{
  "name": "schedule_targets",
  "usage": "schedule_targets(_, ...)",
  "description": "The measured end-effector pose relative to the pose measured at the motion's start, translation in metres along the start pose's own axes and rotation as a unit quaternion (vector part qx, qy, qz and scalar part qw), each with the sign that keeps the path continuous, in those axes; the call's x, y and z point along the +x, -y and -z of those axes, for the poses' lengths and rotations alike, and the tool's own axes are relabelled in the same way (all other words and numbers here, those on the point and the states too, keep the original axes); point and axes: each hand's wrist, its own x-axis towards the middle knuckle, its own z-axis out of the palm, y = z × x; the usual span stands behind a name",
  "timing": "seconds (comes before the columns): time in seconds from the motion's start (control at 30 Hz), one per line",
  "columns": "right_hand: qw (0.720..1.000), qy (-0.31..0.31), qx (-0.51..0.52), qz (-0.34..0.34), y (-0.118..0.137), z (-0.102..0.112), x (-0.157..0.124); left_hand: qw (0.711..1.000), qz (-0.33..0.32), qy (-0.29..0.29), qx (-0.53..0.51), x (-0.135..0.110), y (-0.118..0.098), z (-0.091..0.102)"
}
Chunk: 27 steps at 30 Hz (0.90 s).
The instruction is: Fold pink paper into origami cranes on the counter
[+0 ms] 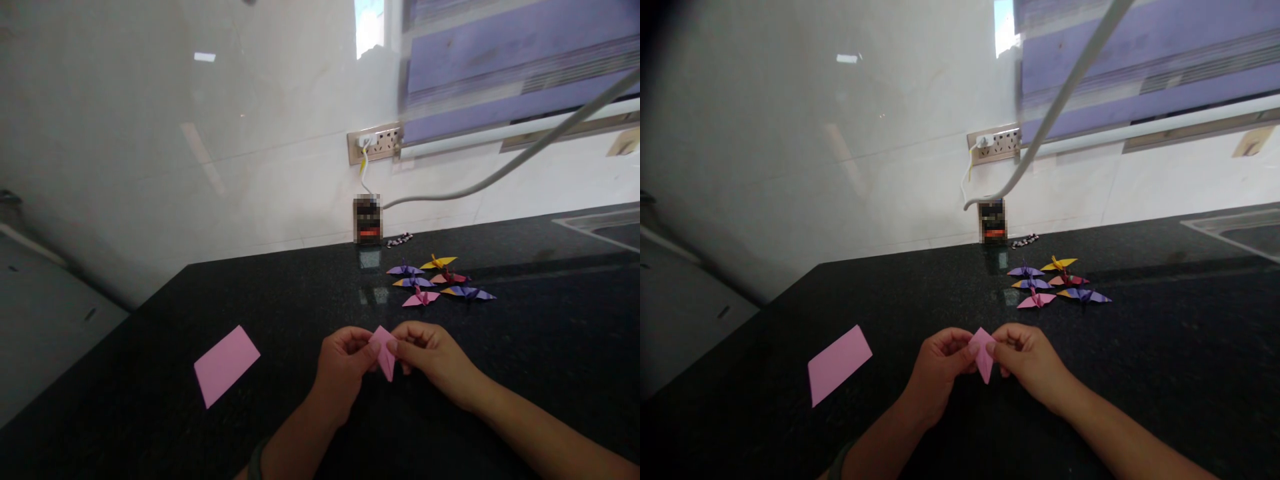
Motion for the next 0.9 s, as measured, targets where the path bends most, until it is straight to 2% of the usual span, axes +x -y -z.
schedule_targets(0.37, 0.999, -0.018, 0.025, 0.017, -0.0028, -0.0029, -0.0009, 1.000, -0.013, 0.021, -0.012, -0.0027, -0.0014, -0.0019)
schedule_targets(0.6, 0.995, -0.016, 0.096, 0.016, -0.0055, -0.0045, -0.0016, 0.999, -0.036, -0.007, -0.026, -0.0036, -0.0018, -0.0034)
schedule_targets(0.73, 0.994, -0.013, 0.102, 0.023, -0.0077, -0.0040, -0.0009, 0.999, -0.024, -0.008, -0.034, -0.0041, -0.0026, -0.0036)
schedule_targets(0.9, 0.997, -0.036, 0.053, 0.053, -0.0073, 0.0001, -0.0007, 0.998, 0.012, 0.027, -0.055, -0.0030, -0.0024, -0.0002)
